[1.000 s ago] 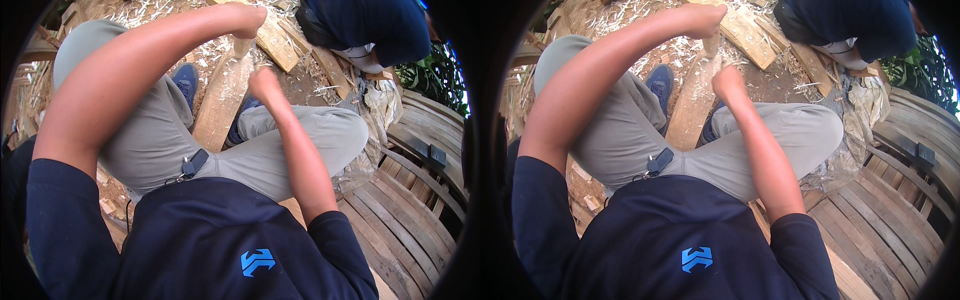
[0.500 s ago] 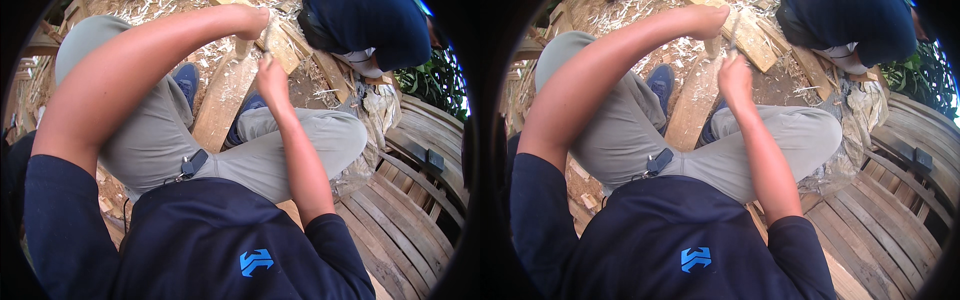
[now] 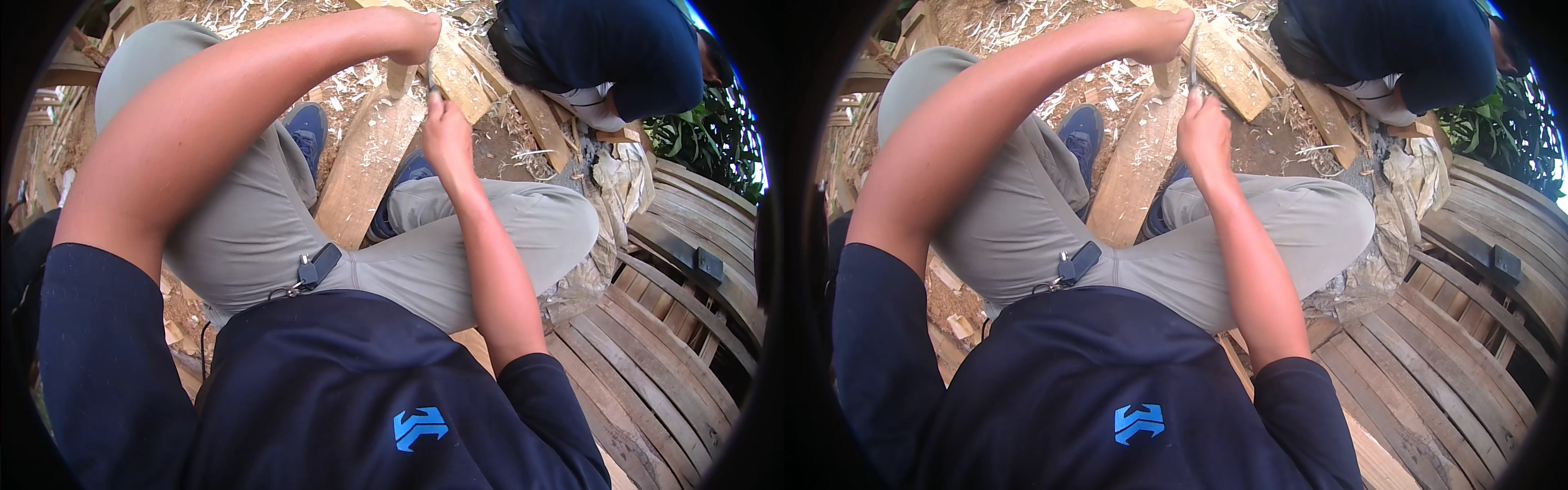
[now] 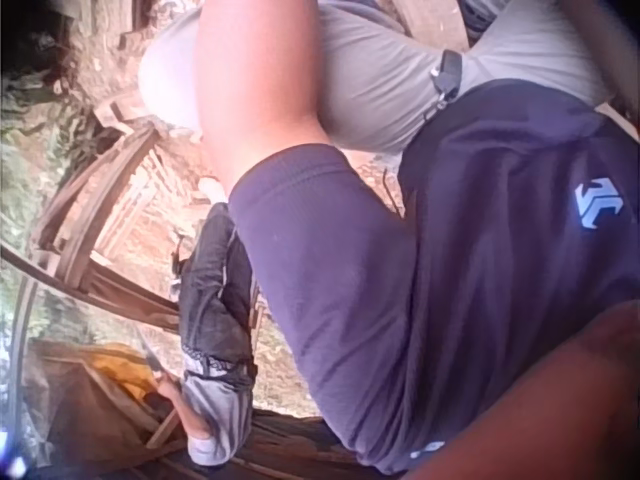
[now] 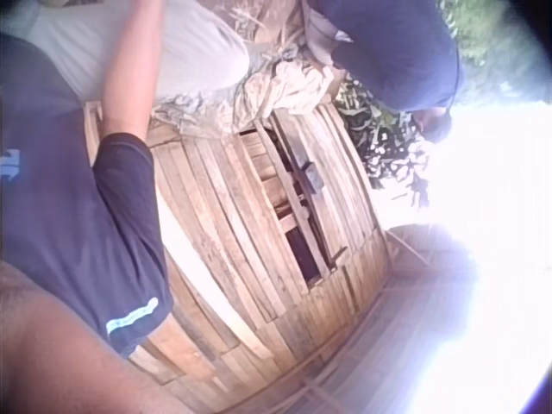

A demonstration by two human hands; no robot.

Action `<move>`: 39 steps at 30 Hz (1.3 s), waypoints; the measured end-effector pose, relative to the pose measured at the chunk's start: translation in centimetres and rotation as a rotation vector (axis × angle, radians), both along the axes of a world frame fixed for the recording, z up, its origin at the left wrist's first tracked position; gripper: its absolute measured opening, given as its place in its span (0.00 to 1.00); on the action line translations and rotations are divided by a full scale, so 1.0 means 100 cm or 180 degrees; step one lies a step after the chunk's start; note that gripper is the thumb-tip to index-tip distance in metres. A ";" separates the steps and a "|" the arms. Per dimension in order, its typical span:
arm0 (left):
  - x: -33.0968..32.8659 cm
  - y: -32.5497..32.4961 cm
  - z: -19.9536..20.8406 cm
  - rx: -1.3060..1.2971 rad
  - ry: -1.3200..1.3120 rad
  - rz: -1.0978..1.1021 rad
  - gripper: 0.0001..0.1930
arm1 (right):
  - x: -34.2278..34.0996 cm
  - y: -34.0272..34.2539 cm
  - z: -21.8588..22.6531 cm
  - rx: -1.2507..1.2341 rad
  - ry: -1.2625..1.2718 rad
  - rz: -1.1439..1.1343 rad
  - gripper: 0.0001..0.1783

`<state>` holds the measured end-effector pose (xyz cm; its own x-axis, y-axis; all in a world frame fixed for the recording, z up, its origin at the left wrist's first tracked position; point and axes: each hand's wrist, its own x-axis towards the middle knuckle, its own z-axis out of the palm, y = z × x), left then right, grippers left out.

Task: The person sits cross-legged on the ground and uses a knife to carve and shape a small piece of wood. They hold the wood in their left hand and carefully shave off thin layers with the knife in their right hand, occasionally rotating the wood to work on different sides.

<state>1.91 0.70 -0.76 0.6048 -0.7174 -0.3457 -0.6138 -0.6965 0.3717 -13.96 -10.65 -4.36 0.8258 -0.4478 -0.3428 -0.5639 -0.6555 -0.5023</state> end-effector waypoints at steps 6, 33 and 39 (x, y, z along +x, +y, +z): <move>0.002 0.000 -0.010 -0.0019 -0.0039 0.0030 0.17 | 0.003 0.012 0.006 0.0102 -0.0802 -0.0174 0.27; 0.000 0.003 0.001 0.0067 -0.0011 0.0040 0.14 | 0.006 0.007 0.004 0.0048 -0.1617 -0.0473 0.26; -0.007 -0.001 0.004 0.0058 -0.0087 0.0098 0.14 | -0.016 -0.003 -0.059 0.0105 0.0776 0.0375 0.28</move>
<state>1.17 0.62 -0.32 0.6358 -0.6921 -0.3416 -0.6018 -0.7217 0.3421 -15.57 -10.98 -10.27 0.7628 -0.3388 -0.5507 -0.5917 -0.7092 -0.3833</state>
